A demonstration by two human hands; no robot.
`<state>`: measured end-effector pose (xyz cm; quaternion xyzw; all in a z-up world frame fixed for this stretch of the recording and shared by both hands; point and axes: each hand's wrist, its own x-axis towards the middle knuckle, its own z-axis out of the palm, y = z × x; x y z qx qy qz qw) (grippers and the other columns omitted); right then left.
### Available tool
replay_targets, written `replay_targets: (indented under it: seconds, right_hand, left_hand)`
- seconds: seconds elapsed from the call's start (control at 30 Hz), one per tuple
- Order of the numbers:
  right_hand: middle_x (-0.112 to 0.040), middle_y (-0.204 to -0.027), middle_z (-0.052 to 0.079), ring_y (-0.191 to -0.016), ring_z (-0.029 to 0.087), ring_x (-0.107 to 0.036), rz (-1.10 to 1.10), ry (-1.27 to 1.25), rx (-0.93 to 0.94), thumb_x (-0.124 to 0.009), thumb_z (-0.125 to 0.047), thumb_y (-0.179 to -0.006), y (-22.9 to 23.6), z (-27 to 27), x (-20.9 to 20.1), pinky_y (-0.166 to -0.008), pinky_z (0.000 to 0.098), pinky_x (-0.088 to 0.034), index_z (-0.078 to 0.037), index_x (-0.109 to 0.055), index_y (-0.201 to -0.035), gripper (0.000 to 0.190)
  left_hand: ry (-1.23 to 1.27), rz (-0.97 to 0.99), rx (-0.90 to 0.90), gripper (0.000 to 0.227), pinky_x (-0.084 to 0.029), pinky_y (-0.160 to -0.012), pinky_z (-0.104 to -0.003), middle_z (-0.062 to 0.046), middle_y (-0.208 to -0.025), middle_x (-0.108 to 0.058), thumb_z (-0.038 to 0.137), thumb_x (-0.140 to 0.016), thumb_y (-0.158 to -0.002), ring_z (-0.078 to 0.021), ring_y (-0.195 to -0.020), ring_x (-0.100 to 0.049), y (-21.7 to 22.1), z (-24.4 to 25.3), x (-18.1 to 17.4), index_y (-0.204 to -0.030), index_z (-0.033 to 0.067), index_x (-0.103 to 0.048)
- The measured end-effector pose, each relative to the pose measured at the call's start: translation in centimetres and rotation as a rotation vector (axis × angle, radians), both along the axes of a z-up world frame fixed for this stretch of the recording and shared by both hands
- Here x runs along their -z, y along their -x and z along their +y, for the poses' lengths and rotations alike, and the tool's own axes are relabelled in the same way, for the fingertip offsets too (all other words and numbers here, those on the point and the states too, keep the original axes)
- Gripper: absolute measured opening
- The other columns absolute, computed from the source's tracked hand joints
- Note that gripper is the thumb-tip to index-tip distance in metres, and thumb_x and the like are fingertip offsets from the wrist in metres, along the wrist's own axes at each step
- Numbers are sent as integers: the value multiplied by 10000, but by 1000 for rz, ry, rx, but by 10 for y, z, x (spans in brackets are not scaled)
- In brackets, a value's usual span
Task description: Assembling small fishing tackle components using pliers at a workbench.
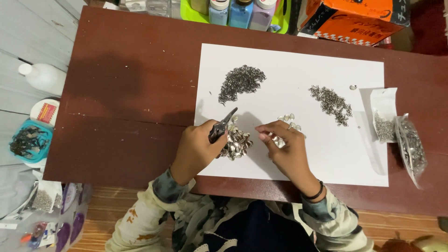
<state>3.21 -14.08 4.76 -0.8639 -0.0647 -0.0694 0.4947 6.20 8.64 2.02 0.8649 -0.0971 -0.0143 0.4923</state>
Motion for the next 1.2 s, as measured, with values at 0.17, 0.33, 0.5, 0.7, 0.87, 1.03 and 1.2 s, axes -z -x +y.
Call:
replay_targets:
  seconds: [0.17,0.33,0.5,0.7,0.87,1.03,1.2]
  right_hand:
    - [-733,-871,166,-781,312,-696,-50,56,120,-795,17,-862,-1,-52,3,-741,379,-539,-26,-796,-1014,158]
    - [-708,-910,137,-794,272,-668,-70,256,255,-825,14,-872,-2,-114,8,-722,357,-524,-33,-788,-1062,199]
    - [-686,-944,188,-785,306,-661,3,418,356,-833,13,-845,-7,-165,34,-708,400,-513,11,-776,-1081,243]
    - [-674,-938,205,-808,398,-680,-5,509,383,-906,-137,-764,-24,-195,69,-732,463,-557,-35,-786,-1064,339]
    - [-675,-921,171,-837,381,-689,-29,461,416,-872,-112,-828,-36,-202,91,-750,421,-573,-70,-795,-1024,214]
    - [-675,-896,98,-847,338,-698,-71,526,433,-840,-125,-882,-42,-215,123,-757,430,-586,-115,-780,-918,71]
    - [-663,-927,146,-901,391,-684,-60,554,429,-792,-81,-903,-44,-209,123,-765,483,-590,-33,-733,-946,88]
  left_hand:
    - [-39,-3,22,274,-403,-419,-321,-87,-434,-550,242,-698,-922,-247,-399,-505,-1,-20,-36,-696,108,-620]
    - [-168,67,197,239,-513,-535,-420,-149,-574,-637,321,-658,-927,-366,-581,-677,-15,-81,-68,-833,101,-669]
    - [-249,-18,423,219,-565,-537,-426,-57,-534,-603,223,-638,-873,-295,-553,-690,-49,-163,-43,-708,83,-604]
    - [-374,-5,467,151,-603,-643,-513,-58,-616,-645,181,-656,-844,-321,-657,-742,-83,-243,14,-777,48,-676]
    - [-406,-8,471,143,-614,-661,-510,-69,-624,-650,152,-660,-855,-322,-673,-751,-91,-275,35,-774,39,-692]
    - [-442,21,492,140,-615,-764,-534,-106,-699,-692,98,-635,-881,-360,-783,-763,-93,-290,33,-796,16,-709]
    - [-468,15,510,160,-611,-804,-555,-139,-775,-733,134,-628,-882,-388,-847,-766,-98,-295,42,-838,15,-724]
